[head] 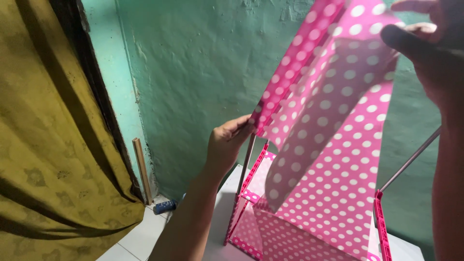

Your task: The person assembles a pink polka-dotted storage cabinet by inserting metal poles into a fabric frame, attaching vertical supports, and securing the structure with plastic connectors. The person handles fabric panels, metal poles, and pink plastic clips to build the cabinet on a white table.

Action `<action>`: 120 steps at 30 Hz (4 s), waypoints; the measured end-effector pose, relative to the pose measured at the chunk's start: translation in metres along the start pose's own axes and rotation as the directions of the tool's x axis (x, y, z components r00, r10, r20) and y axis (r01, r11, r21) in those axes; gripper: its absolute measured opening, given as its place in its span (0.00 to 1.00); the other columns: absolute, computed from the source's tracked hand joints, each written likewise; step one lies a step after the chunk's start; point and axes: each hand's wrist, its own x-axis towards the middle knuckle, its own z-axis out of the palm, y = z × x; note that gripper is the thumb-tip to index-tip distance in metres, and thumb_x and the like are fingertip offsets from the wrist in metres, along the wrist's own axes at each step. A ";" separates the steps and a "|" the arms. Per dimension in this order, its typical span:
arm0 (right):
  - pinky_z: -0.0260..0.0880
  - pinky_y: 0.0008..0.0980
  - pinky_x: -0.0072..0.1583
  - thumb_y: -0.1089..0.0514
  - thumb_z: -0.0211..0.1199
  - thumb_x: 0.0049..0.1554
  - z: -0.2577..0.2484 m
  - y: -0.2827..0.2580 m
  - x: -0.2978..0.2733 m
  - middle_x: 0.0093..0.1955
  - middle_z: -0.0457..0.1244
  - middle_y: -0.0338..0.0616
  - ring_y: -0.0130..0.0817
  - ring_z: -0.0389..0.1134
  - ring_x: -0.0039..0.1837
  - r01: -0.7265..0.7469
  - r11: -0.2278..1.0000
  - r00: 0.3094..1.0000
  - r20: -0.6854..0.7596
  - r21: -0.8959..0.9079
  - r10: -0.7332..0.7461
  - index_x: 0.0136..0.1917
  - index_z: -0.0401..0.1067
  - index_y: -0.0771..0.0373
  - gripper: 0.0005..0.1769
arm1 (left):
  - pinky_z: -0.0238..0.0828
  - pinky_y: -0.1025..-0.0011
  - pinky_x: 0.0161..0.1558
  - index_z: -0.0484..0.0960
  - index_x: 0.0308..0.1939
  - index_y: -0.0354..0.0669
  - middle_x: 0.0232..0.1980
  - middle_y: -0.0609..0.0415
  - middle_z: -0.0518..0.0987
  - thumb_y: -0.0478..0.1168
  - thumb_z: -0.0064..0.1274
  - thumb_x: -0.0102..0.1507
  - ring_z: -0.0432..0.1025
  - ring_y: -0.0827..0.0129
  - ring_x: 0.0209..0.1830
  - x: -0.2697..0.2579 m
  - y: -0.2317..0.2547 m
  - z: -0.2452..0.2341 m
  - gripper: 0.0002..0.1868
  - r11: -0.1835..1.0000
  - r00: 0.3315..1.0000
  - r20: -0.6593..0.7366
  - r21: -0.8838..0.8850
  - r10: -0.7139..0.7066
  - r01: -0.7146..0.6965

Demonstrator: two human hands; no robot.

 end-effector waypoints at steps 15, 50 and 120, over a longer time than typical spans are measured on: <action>0.76 0.32 0.51 0.40 0.84 0.43 0.087 0.047 -0.389 0.49 0.65 0.37 0.31 0.68 0.50 -0.548 0.613 0.633 0.196 -0.570 0.749 0.63 0.72 0.50 0.39 | 0.78 0.74 0.48 0.78 0.63 0.28 0.50 0.49 0.85 0.32 0.54 0.67 0.79 0.74 0.45 -0.076 -0.086 -0.045 0.20 0.939 0.976 0.101 -0.271 -0.191 0.212; 0.70 0.40 0.65 0.69 0.67 0.53 0.084 -0.003 -0.124 0.62 0.67 0.53 0.48 0.70 0.63 0.218 0.821 0.976 0.125 -0.528 -0.178 0.65 0.71 0.65 0.26 | 0.71 0.66 0.57 0.72 0.64 0.35 0.60 0.50 0.78 0.40 0.41 0.73 0.74 0.67 0.58 -0.033 -0.073 -0.088 0.18 0.944 0.966 -0.063 -0.238 -0.251 0.229; 0.62 0.37 0.44 0.59 0.57 0.55 -0.081 0.248 -0.047 0.44 0.69 0.37 0.39 0.64 0.48 -0.216 -0.102 0.894 -0.154 -0.971 -0.421 0.47 0.77 0.47 0.11 | 0.51 0.62 0.80 0.62 0.75 0.35 0.79 0.43 0.63 0.45 0.59 0.63 0.57 0.56 0.82 -0.040 -0.005 -0.031 0.40 0.669 0.922 0.173 0.643 0.346 -0.372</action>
